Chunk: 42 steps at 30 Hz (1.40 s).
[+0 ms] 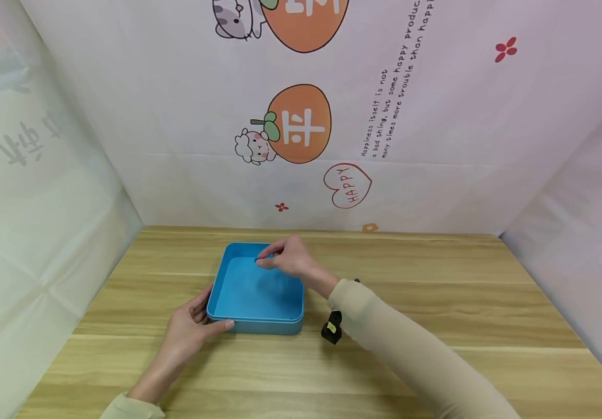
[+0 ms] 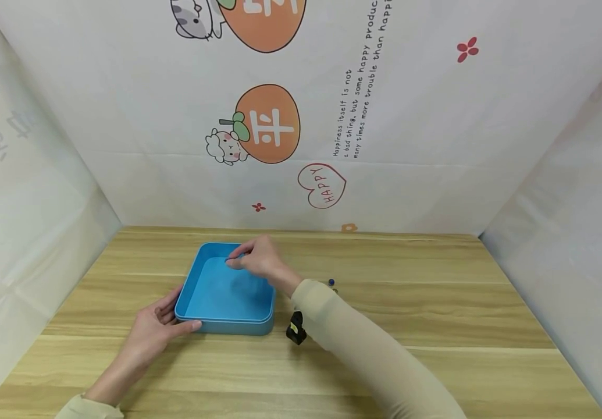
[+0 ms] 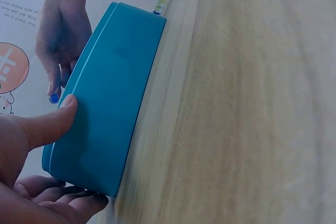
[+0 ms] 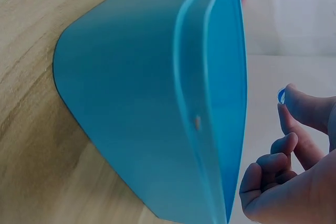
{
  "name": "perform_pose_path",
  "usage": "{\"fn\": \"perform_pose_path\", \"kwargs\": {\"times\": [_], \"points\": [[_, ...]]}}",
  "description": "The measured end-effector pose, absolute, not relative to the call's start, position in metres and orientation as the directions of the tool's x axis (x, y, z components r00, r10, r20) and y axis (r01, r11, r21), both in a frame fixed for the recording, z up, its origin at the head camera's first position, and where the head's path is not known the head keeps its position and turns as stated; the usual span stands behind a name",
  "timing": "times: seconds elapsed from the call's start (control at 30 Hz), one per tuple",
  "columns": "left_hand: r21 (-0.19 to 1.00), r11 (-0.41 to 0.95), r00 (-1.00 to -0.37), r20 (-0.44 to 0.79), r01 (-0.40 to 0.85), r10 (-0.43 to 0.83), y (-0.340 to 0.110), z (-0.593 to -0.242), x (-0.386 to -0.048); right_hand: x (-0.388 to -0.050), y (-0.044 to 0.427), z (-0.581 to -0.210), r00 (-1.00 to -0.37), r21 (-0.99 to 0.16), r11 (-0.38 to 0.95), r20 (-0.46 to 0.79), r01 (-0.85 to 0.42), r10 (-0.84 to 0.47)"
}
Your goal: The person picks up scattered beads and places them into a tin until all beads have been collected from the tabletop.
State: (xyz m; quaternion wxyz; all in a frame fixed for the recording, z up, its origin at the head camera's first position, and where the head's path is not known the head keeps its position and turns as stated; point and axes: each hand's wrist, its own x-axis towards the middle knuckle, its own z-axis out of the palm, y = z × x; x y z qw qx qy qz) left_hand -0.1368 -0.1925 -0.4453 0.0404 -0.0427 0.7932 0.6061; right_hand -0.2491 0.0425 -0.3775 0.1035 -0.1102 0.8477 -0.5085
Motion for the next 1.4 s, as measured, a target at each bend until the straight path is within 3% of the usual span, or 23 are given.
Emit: {"fn": "perform_pose_path", "kwargs": {"times": [1.4], "points": [[0.951,0.295,-0.996,-0.092,-0.090,-0.006,-0.192,-0.447,-0.139,-0.248,0.025,-0.398,-0.962,-0.850,0.522,-0.074,-0.077,-0.263]]}}
